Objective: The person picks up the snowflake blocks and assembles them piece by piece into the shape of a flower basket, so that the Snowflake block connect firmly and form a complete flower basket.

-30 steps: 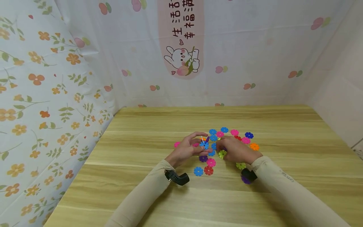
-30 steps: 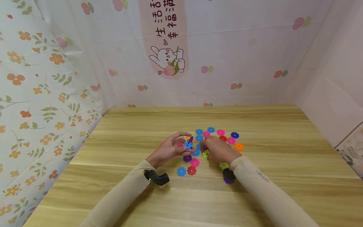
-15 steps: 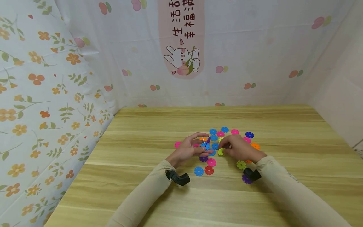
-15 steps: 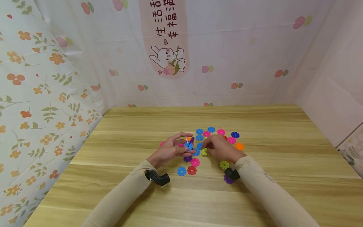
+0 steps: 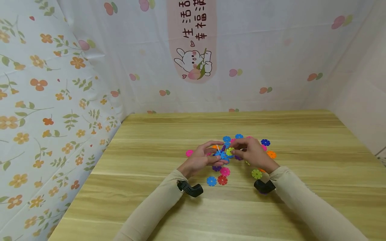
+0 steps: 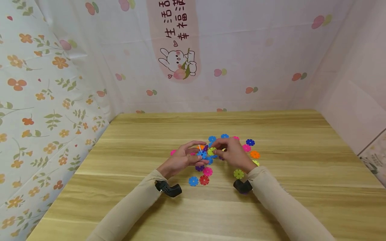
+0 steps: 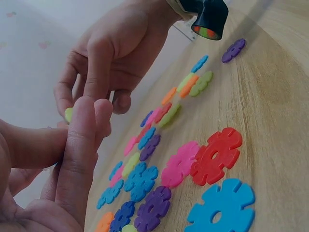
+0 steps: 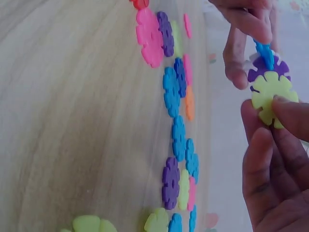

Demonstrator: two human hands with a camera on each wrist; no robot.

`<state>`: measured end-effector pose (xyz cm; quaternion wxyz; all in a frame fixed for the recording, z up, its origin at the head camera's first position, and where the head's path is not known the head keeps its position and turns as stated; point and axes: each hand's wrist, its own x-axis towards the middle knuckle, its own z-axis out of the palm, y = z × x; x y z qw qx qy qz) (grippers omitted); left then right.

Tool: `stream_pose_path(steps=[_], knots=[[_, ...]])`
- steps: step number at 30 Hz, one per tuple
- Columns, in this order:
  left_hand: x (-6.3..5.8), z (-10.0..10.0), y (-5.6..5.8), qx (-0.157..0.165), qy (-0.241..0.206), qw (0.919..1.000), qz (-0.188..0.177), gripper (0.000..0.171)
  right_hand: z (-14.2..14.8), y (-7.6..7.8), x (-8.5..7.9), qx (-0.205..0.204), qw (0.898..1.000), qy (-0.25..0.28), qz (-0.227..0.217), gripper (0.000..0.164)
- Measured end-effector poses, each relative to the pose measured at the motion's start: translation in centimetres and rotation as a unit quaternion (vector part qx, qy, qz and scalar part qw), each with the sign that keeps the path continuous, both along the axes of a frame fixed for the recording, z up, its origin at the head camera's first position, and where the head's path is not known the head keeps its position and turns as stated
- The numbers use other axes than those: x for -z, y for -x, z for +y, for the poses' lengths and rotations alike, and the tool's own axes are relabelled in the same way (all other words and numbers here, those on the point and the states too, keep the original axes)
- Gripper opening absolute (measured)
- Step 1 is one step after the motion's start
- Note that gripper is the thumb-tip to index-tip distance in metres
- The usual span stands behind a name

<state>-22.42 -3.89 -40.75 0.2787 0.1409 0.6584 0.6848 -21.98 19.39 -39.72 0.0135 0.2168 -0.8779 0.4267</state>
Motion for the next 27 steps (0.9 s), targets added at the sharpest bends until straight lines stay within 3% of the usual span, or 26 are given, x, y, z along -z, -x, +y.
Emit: stream_pose_path(steps=[6,11,16,22,27], knots=[[-0.1,0.1,0.0,0.012,-0.015,0.9998,0.002,0.051,-0.6,-0.2,0.1,0.006,1.000,0.014,0.016,0.013],[-0.1,0.1,0.0,0.006,-0.027,0.9996,-0.002,0.052,-1.1,-0.6,0.0,-0.003,0.997,0.007,0.073,0.016],[-0.3,0.3,0.0,-0.010,-0.026,0.9995,-0.012,0.052,-1.8,-0.9,-0.2,-0.008,0.988,-0.005,0.152,0.019],[-0.8,1.1,-0.3,-0.039,-0.020,0.9989,-0.016,0.055,-2.0,-1.1,-0.7,-0.004,0.979,-0.046,0.200,0.021],[-0.8,1.7,-0.5,-0.038,-0.028,0.9988,-0.011,0.058,-1.8,-1.3,-0.7,-0.019,0.968,-0.084,0.235,0.019]])
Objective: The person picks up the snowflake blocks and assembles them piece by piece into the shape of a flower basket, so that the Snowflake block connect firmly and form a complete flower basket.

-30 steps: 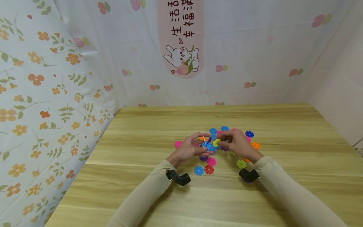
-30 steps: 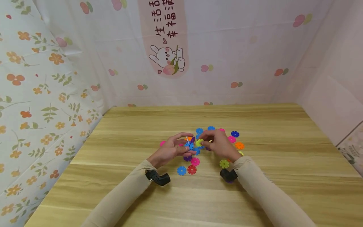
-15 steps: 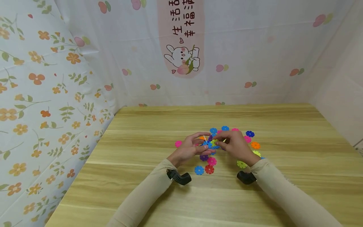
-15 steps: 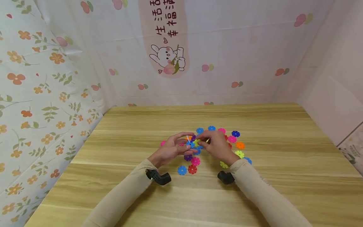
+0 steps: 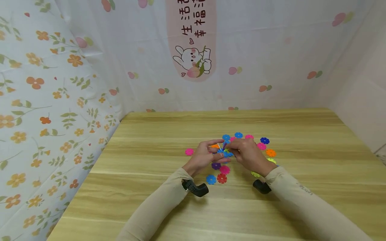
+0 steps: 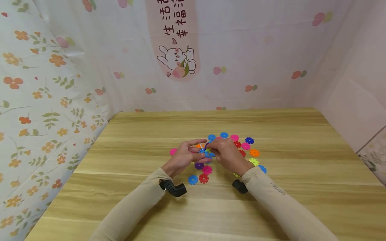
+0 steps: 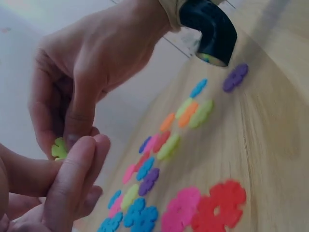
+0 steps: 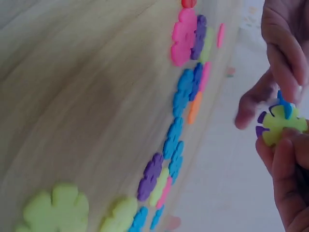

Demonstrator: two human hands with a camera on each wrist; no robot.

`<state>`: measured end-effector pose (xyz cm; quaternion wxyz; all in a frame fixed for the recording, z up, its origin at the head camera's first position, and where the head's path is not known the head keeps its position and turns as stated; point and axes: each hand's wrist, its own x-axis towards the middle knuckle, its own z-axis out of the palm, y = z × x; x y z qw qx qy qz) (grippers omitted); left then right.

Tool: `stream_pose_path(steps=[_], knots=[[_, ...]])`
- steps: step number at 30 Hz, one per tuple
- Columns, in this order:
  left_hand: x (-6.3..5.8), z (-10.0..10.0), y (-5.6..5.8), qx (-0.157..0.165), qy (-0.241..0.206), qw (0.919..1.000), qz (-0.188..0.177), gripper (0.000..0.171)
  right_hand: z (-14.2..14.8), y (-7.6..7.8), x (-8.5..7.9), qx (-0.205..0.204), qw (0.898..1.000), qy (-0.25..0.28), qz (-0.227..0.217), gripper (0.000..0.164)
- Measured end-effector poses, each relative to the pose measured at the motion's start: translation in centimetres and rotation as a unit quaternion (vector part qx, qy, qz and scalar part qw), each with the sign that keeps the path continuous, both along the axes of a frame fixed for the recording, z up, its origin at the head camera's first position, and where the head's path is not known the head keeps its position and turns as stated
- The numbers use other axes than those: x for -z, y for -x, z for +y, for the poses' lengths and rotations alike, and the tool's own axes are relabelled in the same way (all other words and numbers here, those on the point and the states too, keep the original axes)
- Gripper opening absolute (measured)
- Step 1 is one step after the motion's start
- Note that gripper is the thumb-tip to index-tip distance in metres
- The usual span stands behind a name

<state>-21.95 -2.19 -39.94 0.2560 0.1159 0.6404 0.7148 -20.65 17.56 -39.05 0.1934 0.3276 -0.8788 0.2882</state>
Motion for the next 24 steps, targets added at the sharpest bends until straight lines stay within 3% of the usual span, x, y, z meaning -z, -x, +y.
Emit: stream_pose_path(steps=[7,11,15,20,24], knots=[[0.2,-0.7,0.5,0.029,0.002,0.9995,0.006,0.046,0.4,0.3,-0.1,-0.005,0.999,0.015,-0.039,0.020],[0.3,-1.1,0.7,0.025,0.004,0.9997,0.004,0.034,0.9,0.6,-0.5,0.001,0.998,0.012,-0.064,0.022],[0.6,-1.4,0.9,0.021,0.000,0.9998,0.000,0.039,2.1,0.5,-1.1,0.003,0.993,-0.035,-0.114,0.017],[0.9,-1.8,1.0,0.023,-0.004,0.9997,-0.001,0.057,4.0,-0.2,-1.6,-0.029,0.974,-0.132,-0.184,0.018],[0.9,-1.9,1.0,0.028,0.006,0.9995,0.010,0.057,5.2,-0.8,-1.7,-0.042,0.961,-0.180,-0.208,0.024]])
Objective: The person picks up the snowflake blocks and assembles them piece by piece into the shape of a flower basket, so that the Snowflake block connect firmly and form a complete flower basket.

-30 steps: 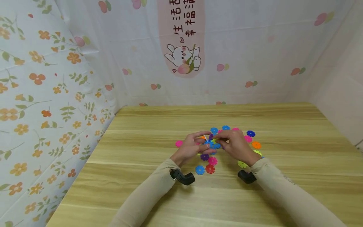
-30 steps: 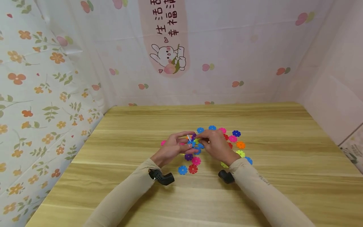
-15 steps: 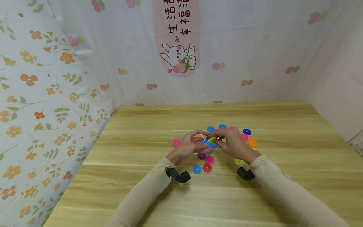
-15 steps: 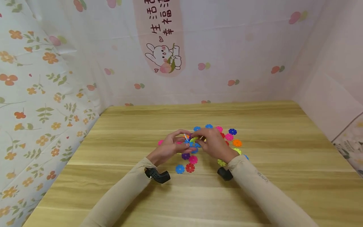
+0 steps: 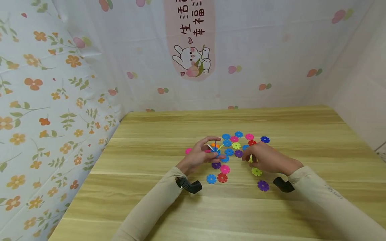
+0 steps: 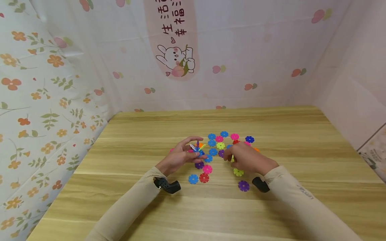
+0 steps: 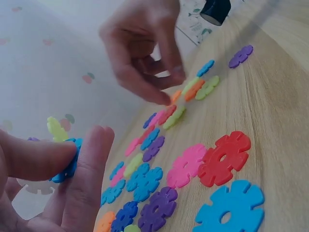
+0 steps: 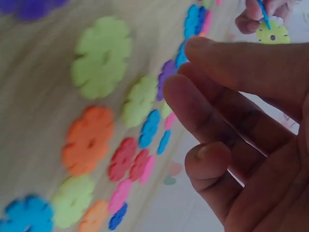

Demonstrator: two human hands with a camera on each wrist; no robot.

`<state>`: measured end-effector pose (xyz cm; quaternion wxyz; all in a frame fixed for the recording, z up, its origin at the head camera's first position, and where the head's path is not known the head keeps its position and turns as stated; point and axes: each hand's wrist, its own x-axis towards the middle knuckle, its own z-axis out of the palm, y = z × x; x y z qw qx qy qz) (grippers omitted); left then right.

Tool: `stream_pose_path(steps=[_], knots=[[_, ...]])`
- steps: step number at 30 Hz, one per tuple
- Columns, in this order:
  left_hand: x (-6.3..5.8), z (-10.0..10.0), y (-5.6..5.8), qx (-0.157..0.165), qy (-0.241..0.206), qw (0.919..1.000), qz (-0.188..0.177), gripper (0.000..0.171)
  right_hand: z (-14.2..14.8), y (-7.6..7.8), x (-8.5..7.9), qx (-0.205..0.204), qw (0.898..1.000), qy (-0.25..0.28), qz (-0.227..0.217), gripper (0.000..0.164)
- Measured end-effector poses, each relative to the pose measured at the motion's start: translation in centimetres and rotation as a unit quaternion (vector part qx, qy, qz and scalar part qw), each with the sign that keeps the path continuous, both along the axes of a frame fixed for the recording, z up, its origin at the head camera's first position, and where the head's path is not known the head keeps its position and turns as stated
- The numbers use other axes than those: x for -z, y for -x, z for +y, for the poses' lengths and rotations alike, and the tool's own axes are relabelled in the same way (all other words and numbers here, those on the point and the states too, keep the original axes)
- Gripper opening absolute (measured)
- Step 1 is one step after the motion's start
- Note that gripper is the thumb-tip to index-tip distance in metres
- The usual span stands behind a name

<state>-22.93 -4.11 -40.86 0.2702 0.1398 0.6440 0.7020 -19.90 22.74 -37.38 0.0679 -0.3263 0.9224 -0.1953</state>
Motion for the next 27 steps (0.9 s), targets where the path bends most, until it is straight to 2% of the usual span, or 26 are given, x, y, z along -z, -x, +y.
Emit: stream_pose_path(steps=[9,16,20,27], knots=[[-0.1,0.0,-0.2,-0.002,-0.004,0.9997,-0.025,0.046,1.6,-1.0,1.0,-0.018,1.000,0.000,-0.007,0.039],[-0.2,0.1,-0.1,0.003,-0.016,0.9995,-0.026,0.053,2.0,-1.1,1.9,-0.021,1.000,0.007,-0.002,0.042],[-0.2,0.1,-0.1,0.009,-0.018,0.9997,-0.014,0.053,2.1,-0.8,2.0,-0.019,1.000,0.009,0.006,0.039],[0.0,0.0,-0.2,0.022,-0.011,0.9994,-0.025,0.053,1.9,-0.2,1.9,-0.025,0.999,0.022,0.007,0.028]])
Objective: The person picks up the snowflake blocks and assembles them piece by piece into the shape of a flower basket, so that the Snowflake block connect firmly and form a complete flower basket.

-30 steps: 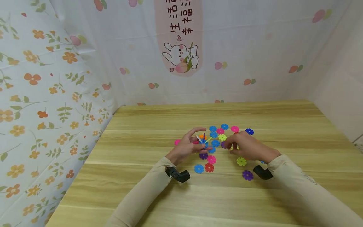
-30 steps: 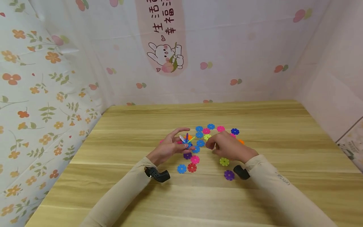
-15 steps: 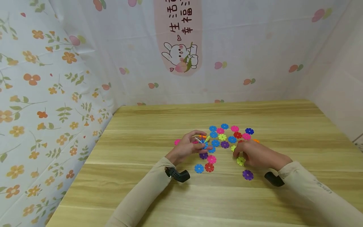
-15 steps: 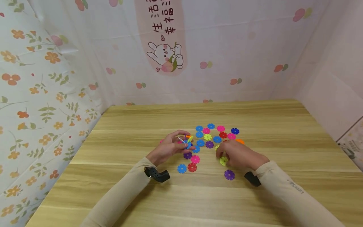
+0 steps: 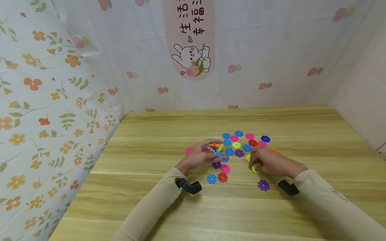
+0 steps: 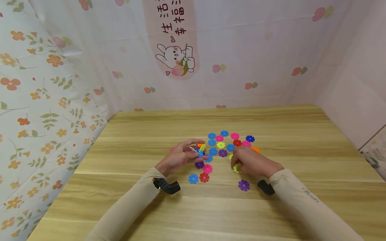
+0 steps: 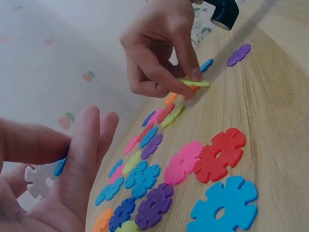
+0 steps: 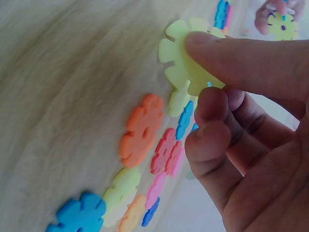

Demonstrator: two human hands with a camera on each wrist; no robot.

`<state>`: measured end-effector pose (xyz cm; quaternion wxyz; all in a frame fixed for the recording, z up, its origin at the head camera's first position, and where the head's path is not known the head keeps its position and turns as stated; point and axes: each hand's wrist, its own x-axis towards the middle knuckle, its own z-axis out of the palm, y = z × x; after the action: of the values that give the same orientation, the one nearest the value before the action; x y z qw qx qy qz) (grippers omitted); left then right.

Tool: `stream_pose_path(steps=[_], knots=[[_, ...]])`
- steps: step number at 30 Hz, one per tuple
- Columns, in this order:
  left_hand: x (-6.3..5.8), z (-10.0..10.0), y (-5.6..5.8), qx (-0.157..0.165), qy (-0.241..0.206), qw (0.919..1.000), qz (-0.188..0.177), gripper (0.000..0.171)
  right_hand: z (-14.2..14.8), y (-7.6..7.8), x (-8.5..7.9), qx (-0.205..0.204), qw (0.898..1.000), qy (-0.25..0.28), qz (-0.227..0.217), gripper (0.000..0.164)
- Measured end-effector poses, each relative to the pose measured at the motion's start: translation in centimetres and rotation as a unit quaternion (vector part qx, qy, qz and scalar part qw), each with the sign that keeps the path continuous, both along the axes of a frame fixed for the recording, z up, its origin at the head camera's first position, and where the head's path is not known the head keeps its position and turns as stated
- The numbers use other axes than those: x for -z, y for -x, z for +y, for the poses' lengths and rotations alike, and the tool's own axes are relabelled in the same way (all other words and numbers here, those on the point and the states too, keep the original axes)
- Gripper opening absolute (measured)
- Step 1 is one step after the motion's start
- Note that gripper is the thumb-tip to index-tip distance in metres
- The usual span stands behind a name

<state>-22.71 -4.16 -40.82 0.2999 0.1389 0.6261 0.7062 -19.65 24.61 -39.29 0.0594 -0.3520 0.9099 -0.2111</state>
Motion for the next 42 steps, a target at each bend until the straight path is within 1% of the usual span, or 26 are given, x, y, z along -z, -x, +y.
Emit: stream_pose_path(steps=[5,8,11,14,16,20,24,27,29,32,35,42], knots=[[0.0,0.1,0.1,0.014,-0.014,0.9998,-0.008,0.060,0.0,0.5,0.3,-0.007,1.000,0.023,0.002,0.024],[-0.1,0.1,0.1,0.031,-0.017,0.9994,0.002,0.062,-0.3,0.7,0.4,-0.002,0.999,0.034,0.003,0.022],[-0.2,0.0,0.0,0.054,-0.017,0.9982,0.016,0.062,-1.0,0.8,0.5,0.024,0.998,0.058,-0.004,0.018],[-0.4,-0.3,-0.1,0.065,-0.012,0.9974,0.026,0.060,-1.8,0.8,0.5,0.058,0.993,0.098,-0.014,0.014],[-0.5,-0.4,-0.1,0.062,-0.006,0.9975,0.033,0.057,-2.4,0.8,0.3,0.072,0.989,0.127,-0.021,0.016],[-0.4,-0.4,-0.1,0.054,0.010,0.9976,0.043,0.051,-3.4,0.6,-0.1,0.087,0.980,0.177,-0.021,0.017],[-0.1,-0.3,-0.1,0.060,0.013,0.9972,0.042,0.047,-4.1,0.4,-0.5,0.118,0.972,0.201,-0.015,0.015],[0.0,0.0,-0.1,0.063,0.017,0.9969,0.043,0.047,-4.4,0.3,-0.6,0.145,0.966,0.213,-0.006,0.017],[0.0,0.1,-0.1,0.062,0.019,0.9970,0.044,0.048,-4.6,0.2,-0.6,0.150,0.963,0.223,-0.001,0.018],[0.1,0.2,-0.1,0.056,0.021,0.9971,0.048,0.048,-4.9,0.1,-0.4,0.147,0.961,0.233,-0.002,0.018],[0.0,0.2,-0.2,0.054,0.022,0.9970,0.051,0.048,-5.1,0.2,-0.2,0.142,0.962,0.234,-0.001,0.017],[-0.3,0.4,-0.2,0.058,0.016,0.9970,0.049,0.048,-5.5,0.2,-0.1,0.142,0.960,0.241,0.025,0.015]])
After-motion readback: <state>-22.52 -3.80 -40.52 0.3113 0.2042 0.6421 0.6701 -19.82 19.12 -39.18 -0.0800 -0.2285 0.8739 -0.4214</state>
